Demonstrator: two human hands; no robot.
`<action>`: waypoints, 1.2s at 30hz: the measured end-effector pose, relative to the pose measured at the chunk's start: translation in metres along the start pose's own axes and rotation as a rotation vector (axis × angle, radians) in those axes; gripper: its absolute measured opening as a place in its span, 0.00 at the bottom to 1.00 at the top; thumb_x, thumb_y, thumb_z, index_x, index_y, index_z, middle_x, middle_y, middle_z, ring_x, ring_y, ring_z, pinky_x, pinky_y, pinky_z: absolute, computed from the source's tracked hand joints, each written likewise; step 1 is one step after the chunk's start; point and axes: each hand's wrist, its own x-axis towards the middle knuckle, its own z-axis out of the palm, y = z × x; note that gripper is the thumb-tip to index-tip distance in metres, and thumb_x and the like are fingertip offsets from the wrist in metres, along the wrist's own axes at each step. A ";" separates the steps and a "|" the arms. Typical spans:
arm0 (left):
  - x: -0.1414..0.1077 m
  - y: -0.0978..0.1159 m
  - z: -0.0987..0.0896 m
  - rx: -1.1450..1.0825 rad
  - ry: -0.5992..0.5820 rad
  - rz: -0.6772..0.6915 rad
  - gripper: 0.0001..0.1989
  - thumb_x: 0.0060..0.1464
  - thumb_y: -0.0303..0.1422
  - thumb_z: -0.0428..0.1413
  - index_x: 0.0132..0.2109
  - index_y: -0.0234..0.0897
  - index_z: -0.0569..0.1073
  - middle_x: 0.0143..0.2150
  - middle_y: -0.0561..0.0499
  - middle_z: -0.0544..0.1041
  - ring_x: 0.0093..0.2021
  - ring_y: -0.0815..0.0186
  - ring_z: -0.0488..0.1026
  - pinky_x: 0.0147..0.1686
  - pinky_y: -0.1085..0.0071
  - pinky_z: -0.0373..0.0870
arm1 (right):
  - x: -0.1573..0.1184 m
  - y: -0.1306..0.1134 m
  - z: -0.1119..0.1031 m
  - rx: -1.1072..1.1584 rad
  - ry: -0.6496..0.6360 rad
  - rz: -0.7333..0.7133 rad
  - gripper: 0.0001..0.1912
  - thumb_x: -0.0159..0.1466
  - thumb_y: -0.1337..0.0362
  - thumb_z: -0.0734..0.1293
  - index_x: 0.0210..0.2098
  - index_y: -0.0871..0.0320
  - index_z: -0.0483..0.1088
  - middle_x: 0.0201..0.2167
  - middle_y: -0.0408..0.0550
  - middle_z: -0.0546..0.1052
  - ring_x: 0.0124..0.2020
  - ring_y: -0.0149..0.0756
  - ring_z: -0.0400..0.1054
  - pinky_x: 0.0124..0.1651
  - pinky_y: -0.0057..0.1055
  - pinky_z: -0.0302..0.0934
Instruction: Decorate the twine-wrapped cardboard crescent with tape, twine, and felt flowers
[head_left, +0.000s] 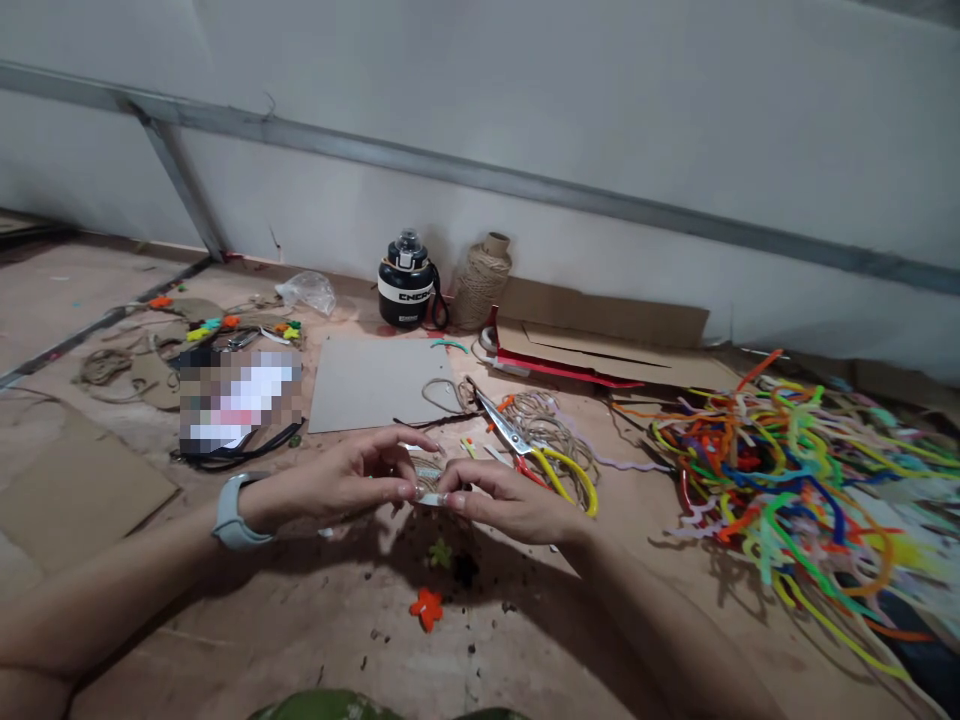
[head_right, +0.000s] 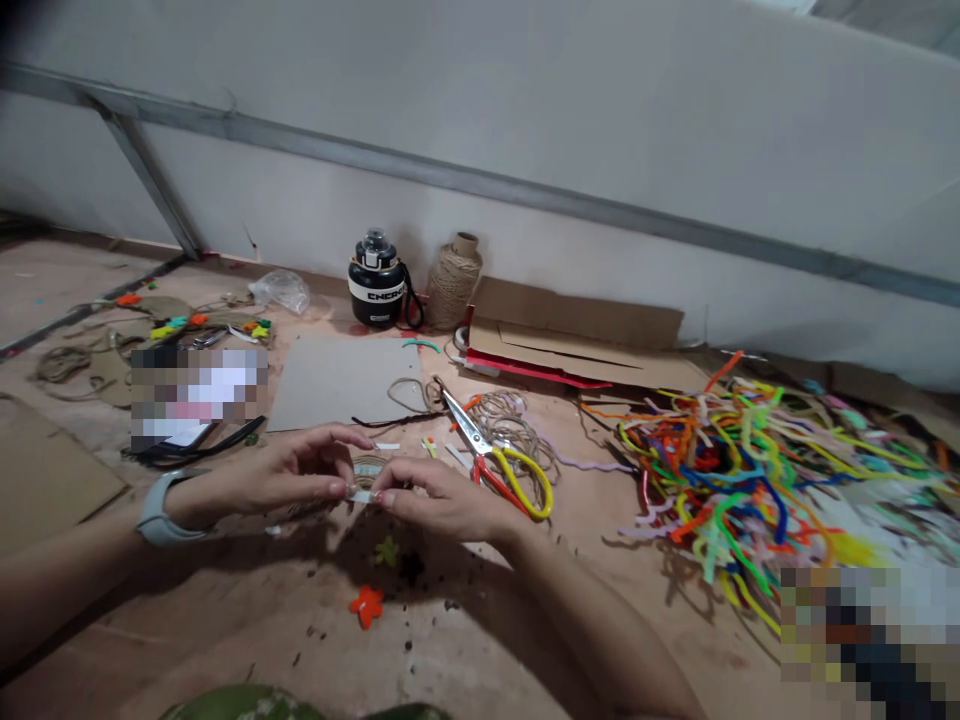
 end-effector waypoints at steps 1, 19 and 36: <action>0.000 0.001 0.000 0.017 0.002 0.002 0.22 0.58 0.37 0.58 0.58 0.39 0.64 0.34 0.53 0.72 0.31 0.71 0.66 0.31 0.75 0.62 | 0.000 0.000 0.001 -0.003 0.003 0.001 0.20 0.67 0.48 0.60 0.37 0.60 0.68 0.31 0.42 0.67 0.33 0.31 0.60 0.39 0.27 0.55; 0.003 -0.009 -0.002 0.034 0.002 -0.013 0.25 0.59 0.37 0.57 0.61 0.41 0.62 0.34 0.53 0.72 0.32 0.70 0.67 0.32 0.74 0.62 | 0.007 0.011 0.008 0.073 0.059 0.039 0.21 0.64 0.45 0.63 0.33 0.60 0.68 0.28 0.41 0.66 0.30 0.30 0.58 0.36 0.27 0.53; 0.004 -0.011 -0.002 -0.051 0.028 -0.022 0.18 0.60 0.40 0.57 0.52 0.38 0.64 0.33 0.55 0.70 0.32 0.70 0.63 0.33 0.74 0.59 | 0.007 0.021 0.004 0.348 0.067 0.111 0.19 0.60 0.49 0.69 0.37 0.60 0.77 0.28 0.43 0.74 0.32 0.32 0.66 0.40 0.29 0.58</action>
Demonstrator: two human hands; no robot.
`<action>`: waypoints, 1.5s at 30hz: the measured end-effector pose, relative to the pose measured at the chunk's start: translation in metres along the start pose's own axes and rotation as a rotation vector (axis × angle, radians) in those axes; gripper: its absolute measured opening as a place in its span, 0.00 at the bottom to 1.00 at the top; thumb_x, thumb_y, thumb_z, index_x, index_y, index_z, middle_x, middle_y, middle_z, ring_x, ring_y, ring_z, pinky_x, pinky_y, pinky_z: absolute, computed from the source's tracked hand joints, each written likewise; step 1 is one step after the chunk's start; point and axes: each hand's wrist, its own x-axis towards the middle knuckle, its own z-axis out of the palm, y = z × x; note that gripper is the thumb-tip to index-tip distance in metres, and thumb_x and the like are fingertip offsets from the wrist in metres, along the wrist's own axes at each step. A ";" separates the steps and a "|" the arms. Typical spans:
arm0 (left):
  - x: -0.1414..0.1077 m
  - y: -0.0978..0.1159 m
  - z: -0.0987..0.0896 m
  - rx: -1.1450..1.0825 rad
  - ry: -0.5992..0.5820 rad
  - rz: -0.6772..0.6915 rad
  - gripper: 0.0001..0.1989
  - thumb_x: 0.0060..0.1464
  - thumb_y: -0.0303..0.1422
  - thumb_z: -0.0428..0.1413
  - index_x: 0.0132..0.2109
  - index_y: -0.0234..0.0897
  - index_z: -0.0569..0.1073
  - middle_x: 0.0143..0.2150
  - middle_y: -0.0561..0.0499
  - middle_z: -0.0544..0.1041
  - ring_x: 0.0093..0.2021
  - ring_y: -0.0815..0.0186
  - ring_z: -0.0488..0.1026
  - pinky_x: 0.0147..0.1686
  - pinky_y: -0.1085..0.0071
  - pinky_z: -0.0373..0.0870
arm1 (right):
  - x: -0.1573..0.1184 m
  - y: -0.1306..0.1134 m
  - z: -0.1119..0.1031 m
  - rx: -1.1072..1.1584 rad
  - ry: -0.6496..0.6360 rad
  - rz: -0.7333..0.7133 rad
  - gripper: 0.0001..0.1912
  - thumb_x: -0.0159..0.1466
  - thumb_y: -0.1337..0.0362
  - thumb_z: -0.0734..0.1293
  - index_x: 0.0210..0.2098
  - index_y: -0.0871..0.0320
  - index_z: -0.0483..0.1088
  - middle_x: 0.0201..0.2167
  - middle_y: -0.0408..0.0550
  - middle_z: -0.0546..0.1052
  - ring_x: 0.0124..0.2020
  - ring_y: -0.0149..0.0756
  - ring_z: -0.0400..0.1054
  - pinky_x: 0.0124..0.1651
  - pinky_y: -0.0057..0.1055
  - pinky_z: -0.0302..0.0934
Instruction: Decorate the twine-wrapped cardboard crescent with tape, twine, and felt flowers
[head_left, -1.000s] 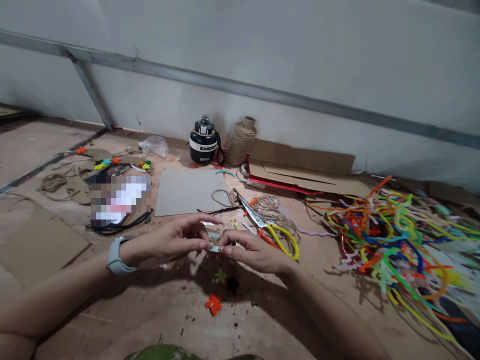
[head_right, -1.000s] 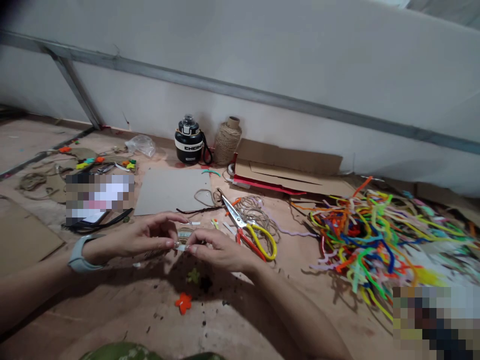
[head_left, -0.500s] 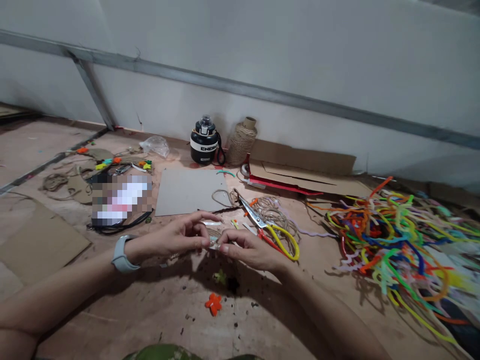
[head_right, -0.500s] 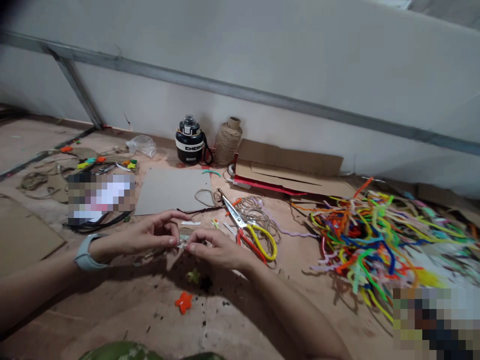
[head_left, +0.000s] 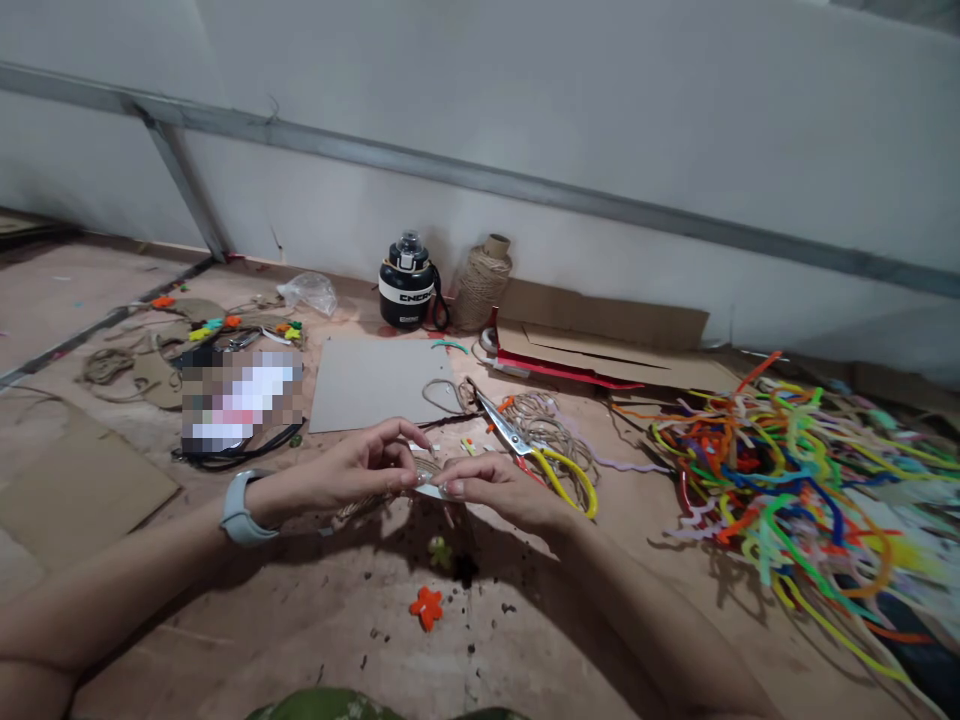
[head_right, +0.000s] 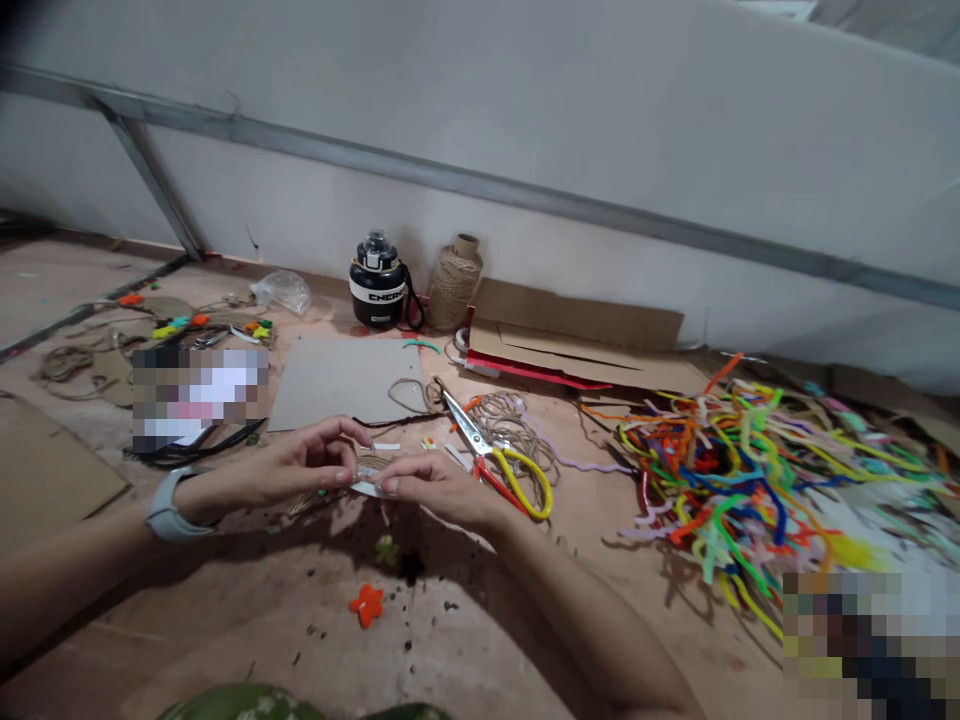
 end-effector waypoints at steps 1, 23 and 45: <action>0.000 0.000 0.000 0.009 0.000 0.003 0.17 0.60 0.40 0.57 0.52 0.38 0.64 0.33 0.55 0.70 0.32 0.70 0.64 0.32 0.74 0.59 | 0.000 0.001 0.000 -0.007 -0.001 0.000 0.19 0.60 0.49 0.69 0.38 0.60 0.77 0.28 0.44 0.74 0.32 0.32 0.66 0.40 0.30 0.59; 0.003 -0.005 0.001 0.033 0.049 0.003 0.20 0.59 0.42 0.57 0.53 0.38 0.64 0.33 0.54 0.69 0.31 0.70 0.63 0.31 0.74 0.60 | 0.000 0.002 -0.001 -0.024 0.053 -0.032 0.20 0.61 0.48 0.68 0.30 0.61 0.75 0.26 0.43 0.73 0.31 0.32 0.64 0.38 0.29 0.56; 0.002 -0.009 0.033 -0.324 0.232 -0.036 0.20 0.58 0.43 0.57 0.53 0.39 0.65 0.39 0.49 0.73 0.34 0.68 0.72 0.27 0.75 0.72 | -0.006 -0.008 -0.003 -0.115 0.245 -0.165 0.17 0.64 0.54 0.66 0.45 0.60 0.74 0.40 0.49 0.76 0.41 0.36 0.68 0.45 0.32 0.62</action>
